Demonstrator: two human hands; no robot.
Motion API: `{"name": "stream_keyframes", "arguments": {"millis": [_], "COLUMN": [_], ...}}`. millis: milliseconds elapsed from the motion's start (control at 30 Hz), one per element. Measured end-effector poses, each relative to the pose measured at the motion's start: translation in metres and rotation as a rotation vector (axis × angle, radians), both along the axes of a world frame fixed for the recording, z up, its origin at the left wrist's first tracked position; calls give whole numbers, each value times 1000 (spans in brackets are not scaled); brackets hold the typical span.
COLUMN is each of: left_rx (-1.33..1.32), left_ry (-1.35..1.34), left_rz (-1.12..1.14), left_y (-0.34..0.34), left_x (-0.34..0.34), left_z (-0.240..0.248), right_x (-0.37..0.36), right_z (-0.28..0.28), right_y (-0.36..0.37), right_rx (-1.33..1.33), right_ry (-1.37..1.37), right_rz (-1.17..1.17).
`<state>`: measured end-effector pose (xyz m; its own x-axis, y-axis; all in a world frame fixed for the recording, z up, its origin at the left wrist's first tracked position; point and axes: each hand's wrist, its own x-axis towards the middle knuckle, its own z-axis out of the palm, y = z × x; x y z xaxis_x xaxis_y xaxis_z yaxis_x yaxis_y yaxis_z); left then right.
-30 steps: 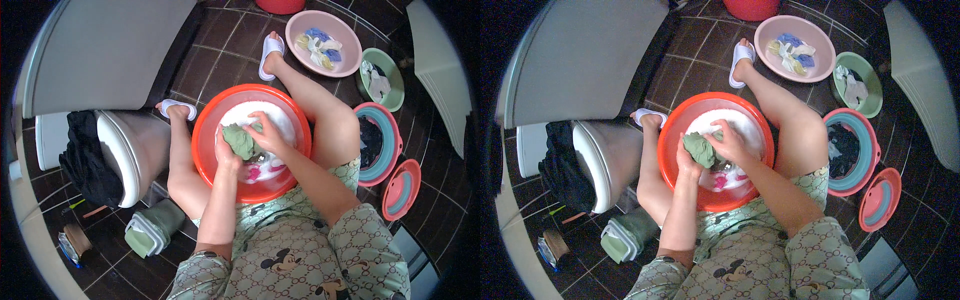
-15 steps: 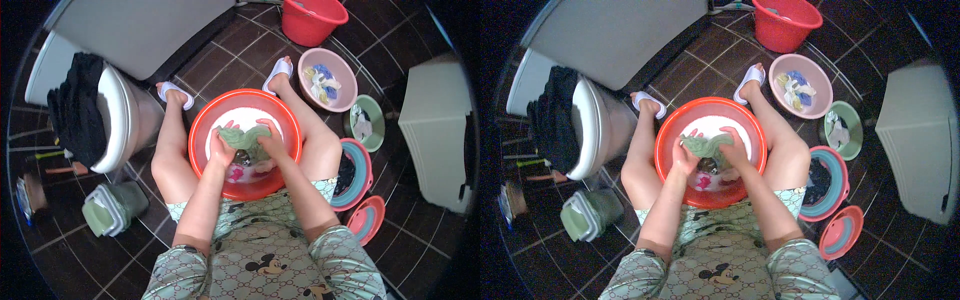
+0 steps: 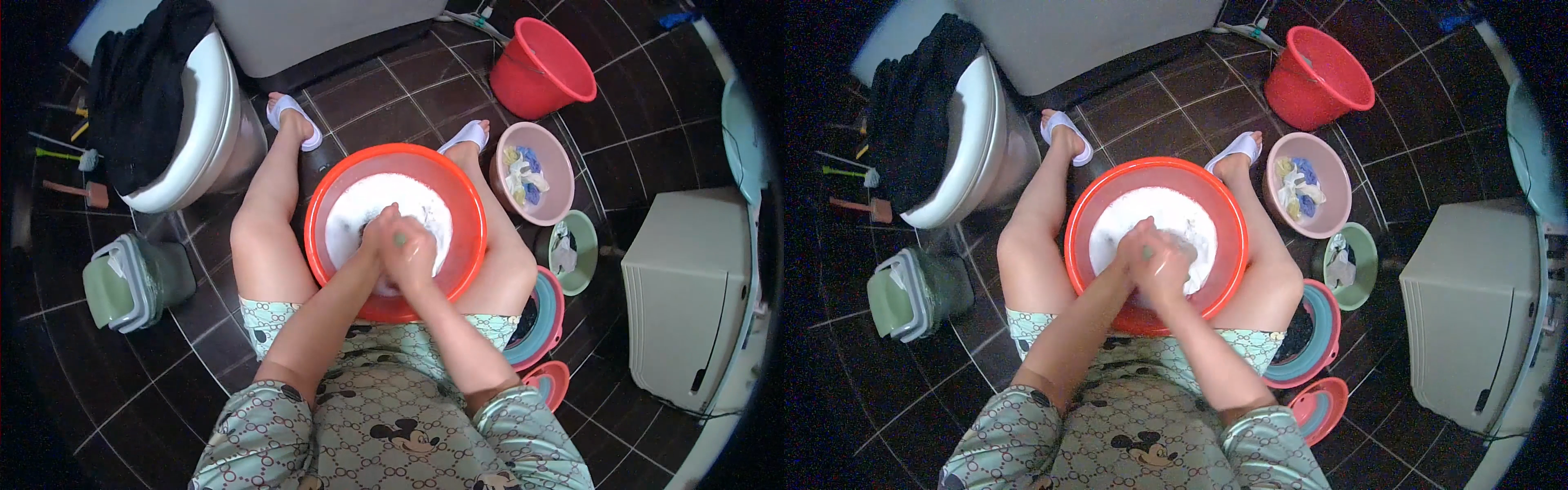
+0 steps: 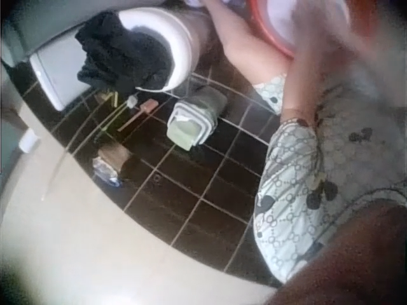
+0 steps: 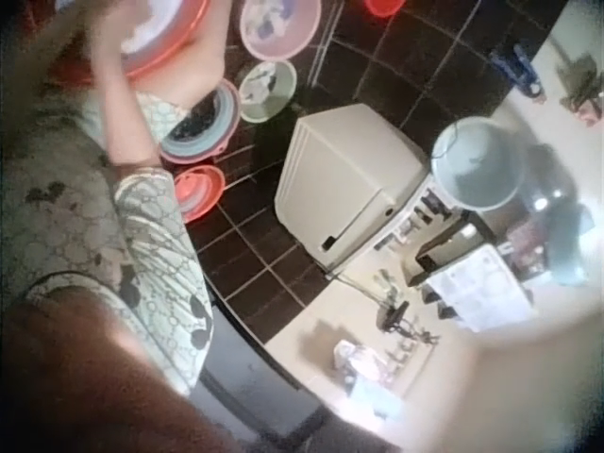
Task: The person washes various pieces of clothing by hand in a basin of soapy water, rubbing the fabric together, wringing them out, and placing them into other basins.
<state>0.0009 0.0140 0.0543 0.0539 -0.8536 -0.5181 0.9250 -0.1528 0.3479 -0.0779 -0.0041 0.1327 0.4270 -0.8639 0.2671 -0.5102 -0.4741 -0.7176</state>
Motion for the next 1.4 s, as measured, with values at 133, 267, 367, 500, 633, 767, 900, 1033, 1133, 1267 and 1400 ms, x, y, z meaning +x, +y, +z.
{"name": "stream_keyframes", "arguments": {"millis": [133,267,367,500,633,767,900,1033,1133,1267,1400], "left_rx": [5,194,233,379,178,135,219,189,166,148,330], "left_ry": [134,-169,-159,-65,121,46,-180,179,370,114,-63], "left_rz": [-5,168,69,138,191,131,4,81,-108,-147,84], "left_y": [-1,-8,-4,-10,-13,5,24,17,2,-2,-8], "left_x": [-14,-20,-8,-9,-11,-26,-61,-40,-10,-4,-21], "left_z": [19,4,10,46,64,51,26,-3,19,14,22], "right_x": [-9,-8,-1,-24,-69,-55,-67,-52,-37,-26,-25], "right_z": [-24,-18,2,-32,-86,-25,-54,-41,9,28,-5], "right_y": [-17,-24,14,-39,-55,-26,-47,-36,2,41,18], "right_rx": [224,198,7,504,397,1532,1490,555,282,209,71], "right_ry": [-51,-9,-65,35,-49,-545,-786,-32,220,278,96], "right_rz": [-80,-89,32,-238,-318,-525,-28,61,88,209,100]}}
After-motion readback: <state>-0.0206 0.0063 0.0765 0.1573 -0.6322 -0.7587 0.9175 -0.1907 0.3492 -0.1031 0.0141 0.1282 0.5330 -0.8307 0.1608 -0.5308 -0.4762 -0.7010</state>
